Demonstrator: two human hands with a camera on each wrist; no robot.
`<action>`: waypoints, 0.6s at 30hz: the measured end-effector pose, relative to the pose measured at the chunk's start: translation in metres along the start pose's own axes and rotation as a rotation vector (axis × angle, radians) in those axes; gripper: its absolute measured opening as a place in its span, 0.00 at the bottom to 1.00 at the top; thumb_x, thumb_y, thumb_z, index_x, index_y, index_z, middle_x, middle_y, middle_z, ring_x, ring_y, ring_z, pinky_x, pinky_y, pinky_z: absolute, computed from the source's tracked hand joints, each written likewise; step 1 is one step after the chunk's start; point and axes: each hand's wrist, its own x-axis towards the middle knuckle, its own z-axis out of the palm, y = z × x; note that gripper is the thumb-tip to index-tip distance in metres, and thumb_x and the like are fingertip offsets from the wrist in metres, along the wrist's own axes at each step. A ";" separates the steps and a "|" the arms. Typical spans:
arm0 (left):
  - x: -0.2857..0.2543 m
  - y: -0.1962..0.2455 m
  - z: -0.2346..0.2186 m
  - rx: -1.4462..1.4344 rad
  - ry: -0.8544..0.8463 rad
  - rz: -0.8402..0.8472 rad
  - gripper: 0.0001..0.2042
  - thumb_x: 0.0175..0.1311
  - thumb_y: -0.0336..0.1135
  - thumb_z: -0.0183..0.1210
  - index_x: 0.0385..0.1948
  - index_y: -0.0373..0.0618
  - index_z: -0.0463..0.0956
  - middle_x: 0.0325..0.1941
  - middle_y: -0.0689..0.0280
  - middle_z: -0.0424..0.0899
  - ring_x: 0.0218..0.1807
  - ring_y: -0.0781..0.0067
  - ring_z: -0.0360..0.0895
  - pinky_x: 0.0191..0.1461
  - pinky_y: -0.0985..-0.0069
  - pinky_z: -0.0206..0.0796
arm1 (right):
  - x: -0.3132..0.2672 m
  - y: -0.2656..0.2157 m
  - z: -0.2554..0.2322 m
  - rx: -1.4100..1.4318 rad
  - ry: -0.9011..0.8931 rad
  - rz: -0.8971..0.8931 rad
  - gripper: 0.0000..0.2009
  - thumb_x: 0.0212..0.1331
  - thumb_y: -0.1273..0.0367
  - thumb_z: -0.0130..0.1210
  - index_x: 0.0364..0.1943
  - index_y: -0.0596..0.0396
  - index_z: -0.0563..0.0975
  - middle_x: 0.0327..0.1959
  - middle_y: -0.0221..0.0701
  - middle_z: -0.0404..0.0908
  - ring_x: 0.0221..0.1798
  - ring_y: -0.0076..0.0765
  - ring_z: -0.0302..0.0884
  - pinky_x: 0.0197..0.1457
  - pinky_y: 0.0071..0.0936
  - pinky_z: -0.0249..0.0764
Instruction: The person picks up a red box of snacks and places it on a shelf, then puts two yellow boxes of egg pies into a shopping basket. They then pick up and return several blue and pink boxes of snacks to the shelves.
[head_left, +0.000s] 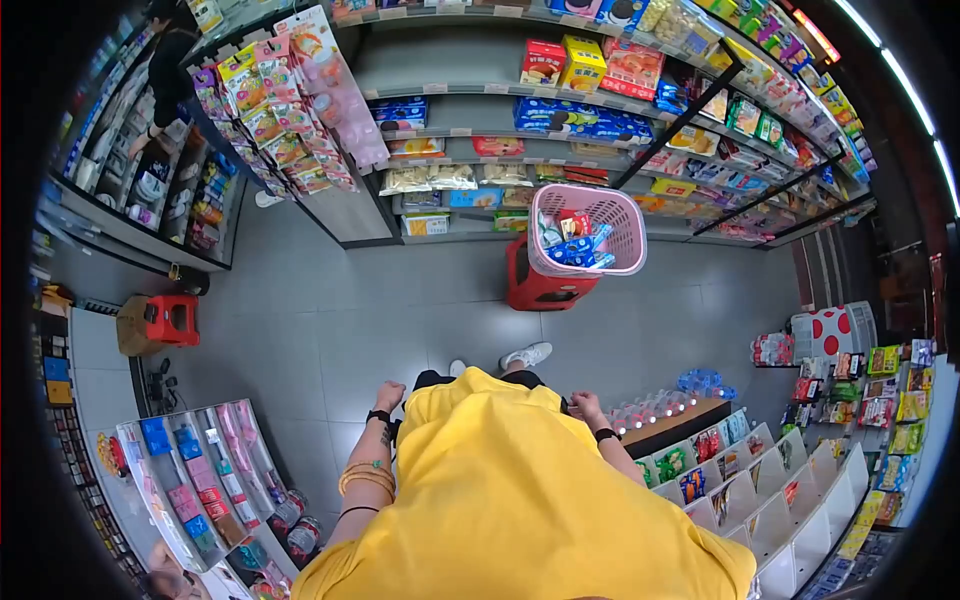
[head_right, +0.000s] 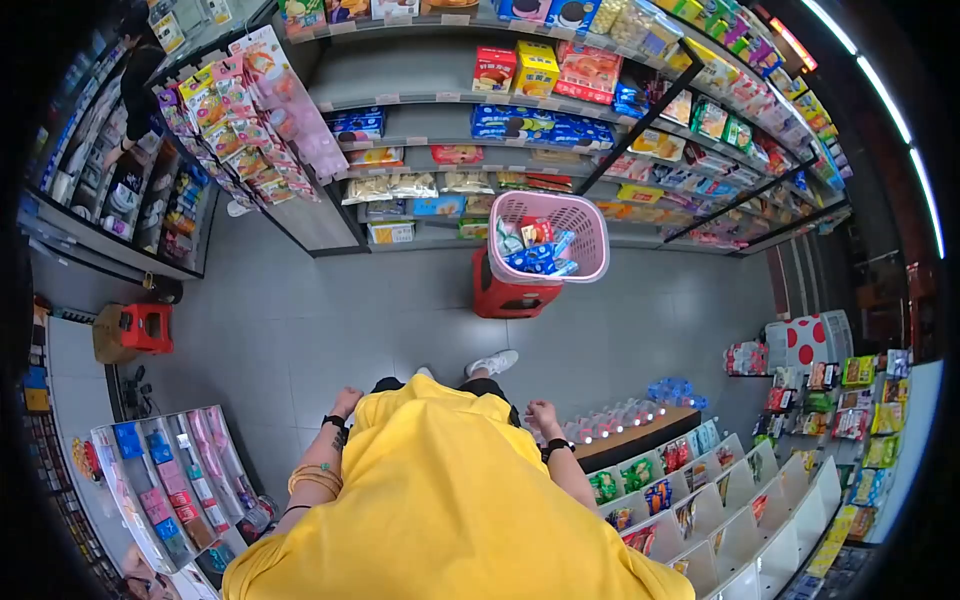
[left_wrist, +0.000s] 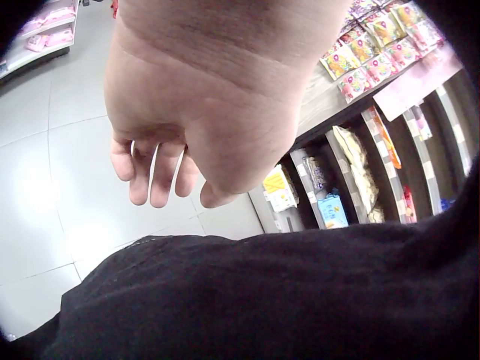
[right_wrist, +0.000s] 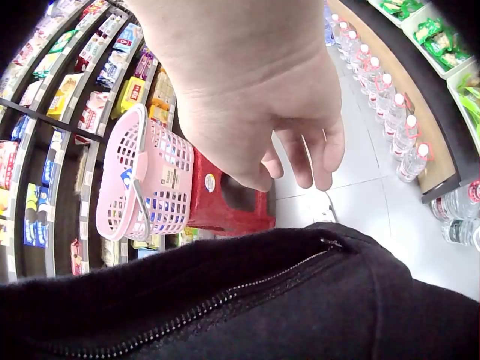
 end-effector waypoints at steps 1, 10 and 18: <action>0.002 -0.002 0.001 -0.009 -0.003 -0.001 0.18 0.50 0.44 0.58 0.34 0.35 0.78 0.38 0.49 0.82 0.47 0.50 0.78 0.52 0.66 0.68 | 0.002 0.001 0.000 -0.002 -0.004 -0.014 0.14 0.57 0.67 0.53 0.47 0.57 0.72 0.31 0.34 0.78 0.26 0.31 0.78 0.26 0.27 0.76; -0.008 0.009 -0.004 -0.049 -0.021 -0.013 0.18 0.50 0.43 0.58 0.33 0.35 0.78 0.35 0.51 0.82 0.43 0.50 0.78 0.49 0.66 0.68 | -0.003 0.000 0.002 -0.039 0.033 0.001 0.12 0.59 0.64 0.54 0.43 0.57 0.73 0.30 0.34 0.79 0.25 0.31 0.78 0.26 0.26 0.75; 0.001 -0.004 0.005 -0.022 -0.029 -0.004 0.17 0.51 0.42 0.57 0.33 0.35 0.78 0.38 0.49 0.82 0.46 0.50 0.78 0.50 0.65 0.68 | 0.002 0.009 -0.005 0.047 -0.036 -0.027 0.12 0.58 0.66 0.54 0.41 0.59 0.74 0.29 0.34 0.78 0.25 0.30 0.76 0.25 0.27 0.74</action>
